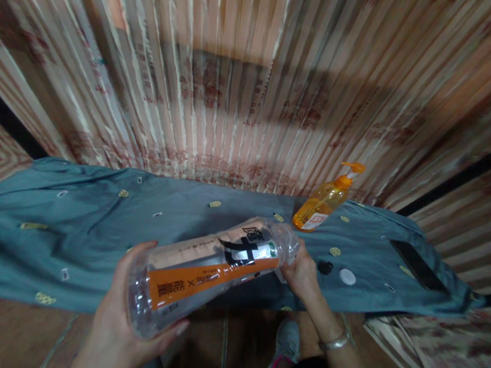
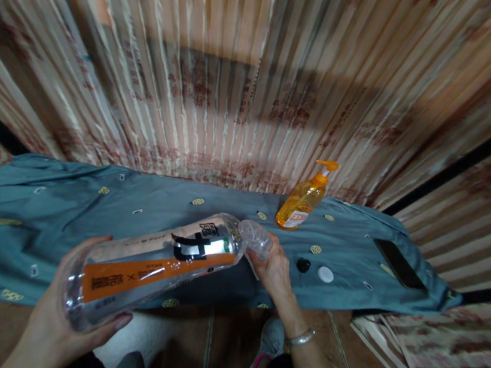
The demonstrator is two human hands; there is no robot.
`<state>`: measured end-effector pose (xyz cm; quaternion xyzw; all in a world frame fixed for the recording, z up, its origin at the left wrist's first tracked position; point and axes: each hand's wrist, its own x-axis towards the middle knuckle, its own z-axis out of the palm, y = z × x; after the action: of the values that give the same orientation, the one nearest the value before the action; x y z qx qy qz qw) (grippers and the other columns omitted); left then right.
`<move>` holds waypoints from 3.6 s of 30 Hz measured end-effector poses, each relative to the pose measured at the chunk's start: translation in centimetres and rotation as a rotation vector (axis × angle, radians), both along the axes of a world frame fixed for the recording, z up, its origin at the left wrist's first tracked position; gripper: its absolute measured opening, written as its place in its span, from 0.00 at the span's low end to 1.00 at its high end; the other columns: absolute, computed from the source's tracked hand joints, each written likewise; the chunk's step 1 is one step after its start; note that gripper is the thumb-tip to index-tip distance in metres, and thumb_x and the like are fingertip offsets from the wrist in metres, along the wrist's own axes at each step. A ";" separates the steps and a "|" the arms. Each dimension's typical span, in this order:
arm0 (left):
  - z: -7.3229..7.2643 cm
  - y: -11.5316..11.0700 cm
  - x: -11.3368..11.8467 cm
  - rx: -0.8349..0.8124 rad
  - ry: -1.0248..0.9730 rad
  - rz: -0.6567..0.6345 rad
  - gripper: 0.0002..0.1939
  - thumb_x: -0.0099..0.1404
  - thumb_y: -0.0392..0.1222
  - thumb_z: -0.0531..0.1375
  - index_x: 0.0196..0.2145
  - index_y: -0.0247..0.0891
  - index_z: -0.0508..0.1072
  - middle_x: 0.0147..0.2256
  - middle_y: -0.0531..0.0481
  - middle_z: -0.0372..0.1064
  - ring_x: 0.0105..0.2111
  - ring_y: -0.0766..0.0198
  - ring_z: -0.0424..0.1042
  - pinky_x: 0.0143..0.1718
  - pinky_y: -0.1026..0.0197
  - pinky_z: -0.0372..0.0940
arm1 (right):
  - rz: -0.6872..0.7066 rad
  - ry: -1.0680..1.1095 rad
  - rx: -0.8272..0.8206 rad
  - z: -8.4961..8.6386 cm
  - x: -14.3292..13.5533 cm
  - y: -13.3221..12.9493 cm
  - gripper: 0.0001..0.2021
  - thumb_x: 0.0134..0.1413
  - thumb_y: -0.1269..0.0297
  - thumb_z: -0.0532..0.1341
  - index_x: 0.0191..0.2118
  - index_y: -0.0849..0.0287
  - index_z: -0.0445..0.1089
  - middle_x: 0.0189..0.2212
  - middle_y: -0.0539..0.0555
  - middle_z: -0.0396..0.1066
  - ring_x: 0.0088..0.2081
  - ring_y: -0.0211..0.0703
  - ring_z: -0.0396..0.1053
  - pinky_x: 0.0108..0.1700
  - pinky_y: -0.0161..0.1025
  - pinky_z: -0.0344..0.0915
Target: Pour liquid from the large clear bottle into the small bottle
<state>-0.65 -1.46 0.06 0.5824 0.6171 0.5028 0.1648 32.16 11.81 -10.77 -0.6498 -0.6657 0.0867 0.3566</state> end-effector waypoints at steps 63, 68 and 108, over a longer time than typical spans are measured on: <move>0.6 -0.1 0.2 -0.088 -0.135 0.009 0.45 0.50 0.50 0.71 0.65 0.44 0.64 0.51 0.43 0.80 0.47 0.42 0.83 0.50 0.42 0.80 | 0.012 0.058 -0.011 0.4 -0.2 -0.1 0.25 0.54 0.54 0.63 0.56 0.57 0.69 0.46 0.61 0.82 0.47 0.56 0.82 0.49 0.47 0.78; 0.6 0.0 0.5 -0.076 -0.189 0.006 0.45 0.50 0.50 0.71 0.64 0.44 0.65 0.49 0.44 0.81 0.45 0.43 0.84 0.48 0.43 0.81 | 0.025 0.074 -0.013 0.6 -0.2 -0.2 0.25 0.54 0.54 0.62 0.57 0.56 0.68 0.46 0.60 0.83 0.48 0.56 0.82 0.49 0.46 0.78; 0.5 -0.1 0.4 -0.030 -0.075 -0.006 0.41 0.56 0.51 0.68 0.66 0.43 0.64 0.49 0.47 0.80 0.45 0.48 0.84 0.47 0.48 0.81 | 0.005 0.057 -0.006 0.5 -0.3 -0.2 0.25 0.54 0.55 0.63 0.57 0.57 0.69 0.46 0.60 0.83 0.48 0.56 0.82 0.48 0.46 0.78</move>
<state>-0.24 -1.61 0.55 0.5624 0.6164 0.5144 0.1980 31.90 11.60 -10.32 -0.6463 -0.6568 0.1081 0.3732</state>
